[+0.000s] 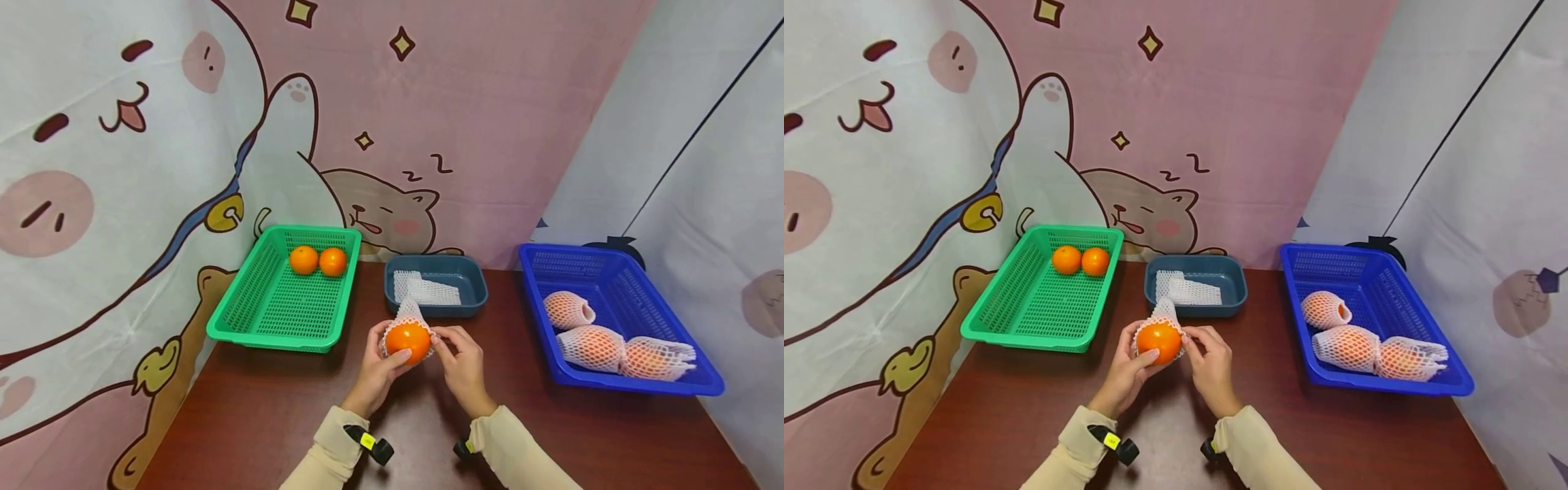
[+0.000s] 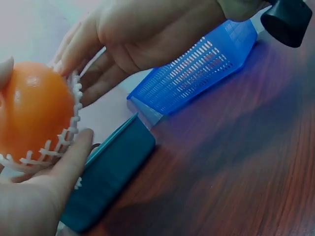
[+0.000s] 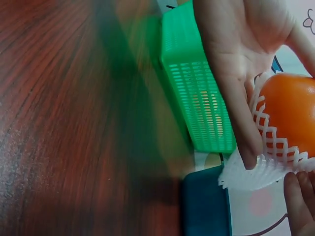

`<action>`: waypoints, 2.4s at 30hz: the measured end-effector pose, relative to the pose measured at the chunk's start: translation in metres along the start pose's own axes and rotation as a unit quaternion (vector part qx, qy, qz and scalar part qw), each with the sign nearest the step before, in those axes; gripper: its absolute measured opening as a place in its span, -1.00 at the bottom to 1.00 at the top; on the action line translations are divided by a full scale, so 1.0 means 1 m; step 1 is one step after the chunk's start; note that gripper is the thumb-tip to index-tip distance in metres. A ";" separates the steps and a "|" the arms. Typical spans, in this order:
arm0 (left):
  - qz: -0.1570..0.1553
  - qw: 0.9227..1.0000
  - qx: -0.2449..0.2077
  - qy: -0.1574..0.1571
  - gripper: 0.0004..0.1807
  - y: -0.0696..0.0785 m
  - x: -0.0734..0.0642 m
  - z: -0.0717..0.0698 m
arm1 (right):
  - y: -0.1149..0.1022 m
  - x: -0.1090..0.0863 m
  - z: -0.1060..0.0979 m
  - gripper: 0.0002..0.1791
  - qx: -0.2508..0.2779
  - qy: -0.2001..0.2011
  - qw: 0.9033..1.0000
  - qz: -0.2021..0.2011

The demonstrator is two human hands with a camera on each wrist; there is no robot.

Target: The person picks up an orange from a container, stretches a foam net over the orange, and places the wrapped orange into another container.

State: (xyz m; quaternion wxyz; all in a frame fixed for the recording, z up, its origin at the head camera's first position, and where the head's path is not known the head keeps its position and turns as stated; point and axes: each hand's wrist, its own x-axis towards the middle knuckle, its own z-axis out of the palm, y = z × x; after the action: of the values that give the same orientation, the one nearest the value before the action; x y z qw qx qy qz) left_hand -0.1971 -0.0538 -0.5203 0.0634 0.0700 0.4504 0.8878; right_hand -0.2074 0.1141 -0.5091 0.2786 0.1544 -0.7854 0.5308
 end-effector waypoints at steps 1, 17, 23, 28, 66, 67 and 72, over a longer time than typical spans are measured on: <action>0.003 1.000 -0.006 0.003 -0.24 -0.001 0.000 0.000 | -0.001 0.000 0.000 -0.82 -0.002 0.000 1.000 0.000; 0.069 0.989 0.087 0.100 -0.24 -0.002 0.008 -0.004 | -0.013 -0.021 0.014 -0.74 0.006 -0.013 0.991 -0.134; 0.097 0.961 0.248 0.080 -0.12 0.001 0.006 -0.005 | -0.014 -0.015 0.010 -0.63 -0.001 -0.045 0.998 -0.040; 0.113 0.914 0.384 0.063 -0.05 0.004 0.003 -0.002 | -0.012 -0.005 0.010 -0.56 -0.007 -0.061 0.998 0.014; 0.078 0.986 0.140 0.053 -0.25 0.001 0.006 -0.016 | -0.043 -0.006 0.003 -0.74 0.011 -0.002 0.993 -0.117; 0.066 0.988 0.135 0.032 -0.26 0.002 0.006 -0.017 | -0.048 -0.002 -0.001 -0.70 0.023 -0.007 0.995 -0.095; 0.009 0.990 0.112 -0.085 -0.25 0.011 0.004 -0.022 | -0.039 0.022 -0.023 -0.26 0.113 -0.122 0.986 0.024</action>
State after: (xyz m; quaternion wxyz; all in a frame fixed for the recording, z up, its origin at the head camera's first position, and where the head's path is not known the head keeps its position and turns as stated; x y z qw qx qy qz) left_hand -0.2061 -0.0774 -0.5239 0.0851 0.1560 0.5393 0.8232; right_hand -0.1975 0.1213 -0.4608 0.1483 0.2296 -0.7517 0.6002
